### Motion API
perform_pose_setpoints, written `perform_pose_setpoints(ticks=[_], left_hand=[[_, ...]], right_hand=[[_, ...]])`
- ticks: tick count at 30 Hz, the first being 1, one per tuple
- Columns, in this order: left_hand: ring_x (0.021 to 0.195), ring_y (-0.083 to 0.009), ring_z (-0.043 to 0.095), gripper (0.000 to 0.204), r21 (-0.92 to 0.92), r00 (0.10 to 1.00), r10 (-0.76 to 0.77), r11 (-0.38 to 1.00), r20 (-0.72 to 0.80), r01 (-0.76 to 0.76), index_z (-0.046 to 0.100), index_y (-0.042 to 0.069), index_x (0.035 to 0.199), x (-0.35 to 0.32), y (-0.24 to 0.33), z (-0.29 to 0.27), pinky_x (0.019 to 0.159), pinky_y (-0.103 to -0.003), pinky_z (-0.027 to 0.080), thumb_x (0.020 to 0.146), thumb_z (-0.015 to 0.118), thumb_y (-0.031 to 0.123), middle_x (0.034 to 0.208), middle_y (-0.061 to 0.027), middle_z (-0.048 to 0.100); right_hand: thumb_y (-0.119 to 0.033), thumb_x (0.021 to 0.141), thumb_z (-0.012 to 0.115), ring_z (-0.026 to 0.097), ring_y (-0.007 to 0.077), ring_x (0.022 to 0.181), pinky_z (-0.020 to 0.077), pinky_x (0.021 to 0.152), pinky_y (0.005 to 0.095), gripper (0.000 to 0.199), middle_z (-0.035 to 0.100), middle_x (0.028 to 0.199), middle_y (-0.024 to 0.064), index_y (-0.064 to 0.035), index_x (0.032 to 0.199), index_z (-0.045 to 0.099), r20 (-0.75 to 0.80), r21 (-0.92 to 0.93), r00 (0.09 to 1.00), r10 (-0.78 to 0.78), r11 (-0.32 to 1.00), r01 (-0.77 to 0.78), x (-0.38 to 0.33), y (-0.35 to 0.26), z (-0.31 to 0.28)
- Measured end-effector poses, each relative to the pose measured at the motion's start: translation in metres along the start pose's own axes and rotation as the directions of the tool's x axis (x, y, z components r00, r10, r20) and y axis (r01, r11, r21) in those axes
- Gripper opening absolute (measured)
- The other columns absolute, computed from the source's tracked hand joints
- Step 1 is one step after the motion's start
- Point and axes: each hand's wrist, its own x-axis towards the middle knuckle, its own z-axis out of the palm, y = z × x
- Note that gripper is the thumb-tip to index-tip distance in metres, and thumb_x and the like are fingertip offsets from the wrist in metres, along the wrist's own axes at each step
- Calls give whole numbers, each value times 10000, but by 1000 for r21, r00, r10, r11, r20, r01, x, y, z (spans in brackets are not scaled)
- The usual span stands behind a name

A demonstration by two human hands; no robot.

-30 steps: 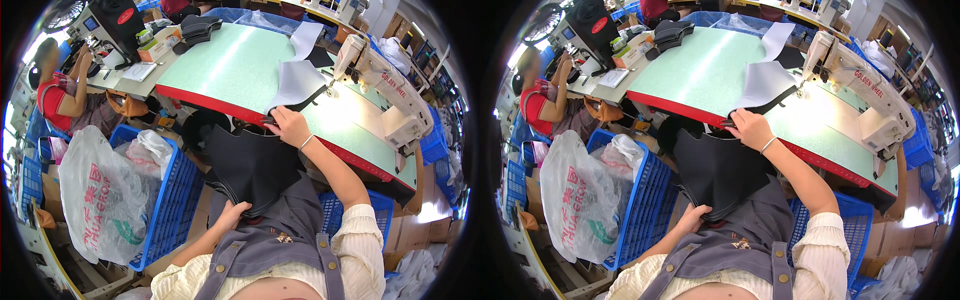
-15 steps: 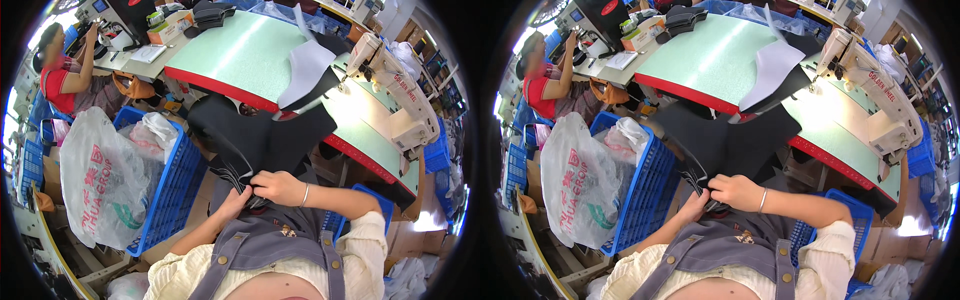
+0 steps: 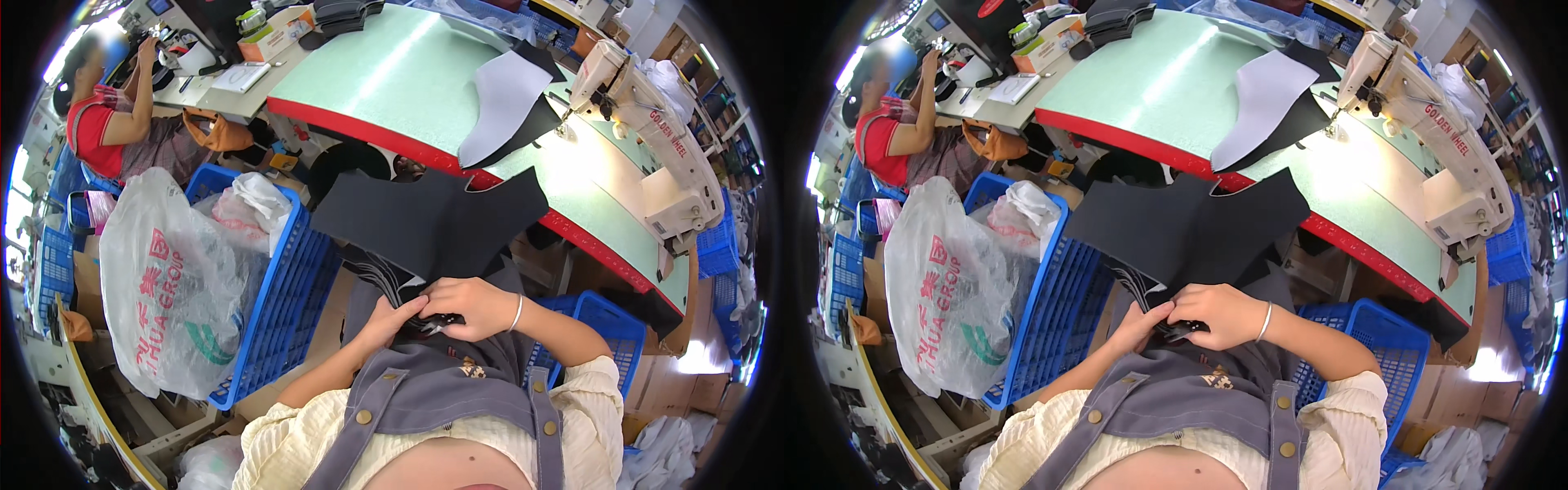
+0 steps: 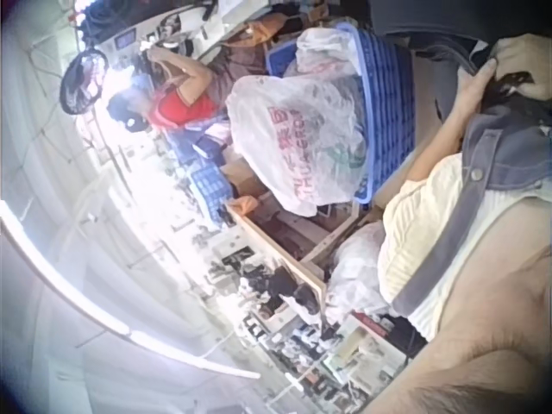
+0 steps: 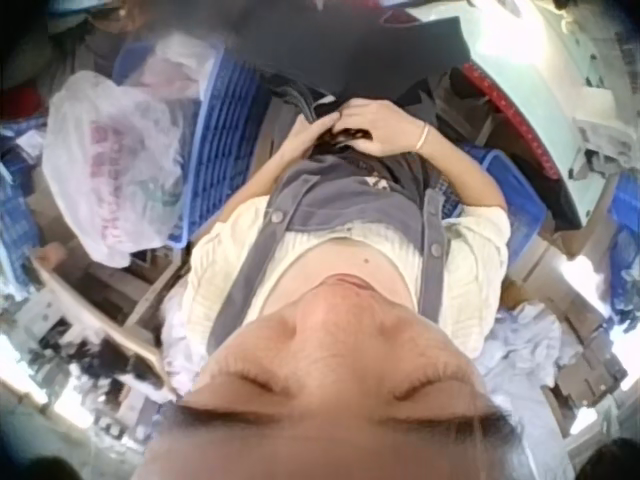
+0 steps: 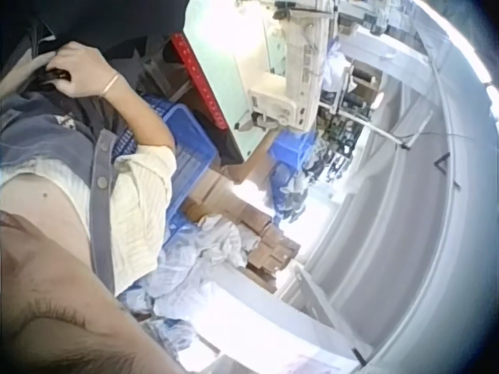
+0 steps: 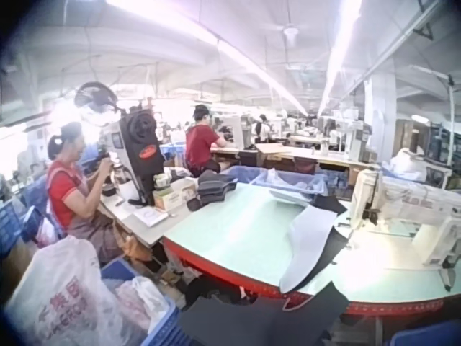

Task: The person cuts connecting threads between fabric pieces using thread snips to separate them, then stacks the fabric pieces and places them into a blue crate.

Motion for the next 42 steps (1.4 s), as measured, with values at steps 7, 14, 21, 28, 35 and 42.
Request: perform_pose_setpoints(ticks=[7, 14, 21, 28, 35, 42], left_hand=[[947, -190, 563, 374, -118, 985, -63, 992, -162, 44, 492, -67, 1081, 0, -2, 5, 830, -323, 456, 762, 622, 78, 1036, -132, 578], [980, -208, 552, 422, -172, 977, -114, 982, -178, 83, 426, -46, 1137, 0, -6, -3, 864, -340, 449, 764, 596, 55, 1068, -125, 554], [914, -170, 563, 365, -149, 988, -64, 988, -142, 43, 489, -41, 1070, -3, 4, 4, 805, -292, 452, 758, 615, 101, 1002, -98, 583], [880, -155, 564, 357, -136, 981, -112, 987, -159, 91, 496, -23, 1065, 1, -7, -3, 771, -283, 451, 759, 616, 116, 985, -86, 584], [979, -209, 572, 389, -139, 969, -148, 983, -199, 122, 468, -36, 1147, 3, -15, -10, 875, -344, 457, 775, 559, 29, 1071, -118, 573], [878, -134, 539, 414, -102, 963, -144, 987, -227, 124, 481, -34, 1070, 4, -26, -20, 720, -266, 436, 746, 650, 161, 999, -91, 572]], right_hand=[[-96, 635, 652, 566, 242, 952, 509, 672, 307, 345, 558, 1090, 81, -52, 970, 581, -423, -617, 906, -8, 735, -281, 8, 23, -49], [-214, 832, 605, 629, 160, 615, 483, 595, 275, 235, 635, 644, 103, 6, 907, 639, 186, 206, 749, 636, 720, -663, -44, 44, -44], [-153, 878, 537, 530, 125, 663, 441, 610, 274, 198, 560, 785, 46, -20, 1025, 537, -294, 323, 754, 588, 803, -501, -30, 21, -112], [-162, 735, 613, 545, 173, 724, 457, 575, 288, 231, 562, 887, 38, -60, 936, 563, -429, -814, 891, -147, 492, -311, 11, 87, -91], [-143, 736, 605, 538, 140, 698, 448, 560, 260, 195, 549, 846, 32, -48, 904, 570, -379, -879, 887, -265, 403, -255, 30, 107, -79], [-124, 718, 639, 548, 200, 721, 463, 586, 297, 169, 521, 779, 47, -52, 851, 564, -525, -714, 841, -130, 604, -353, 46, 102, -83]])
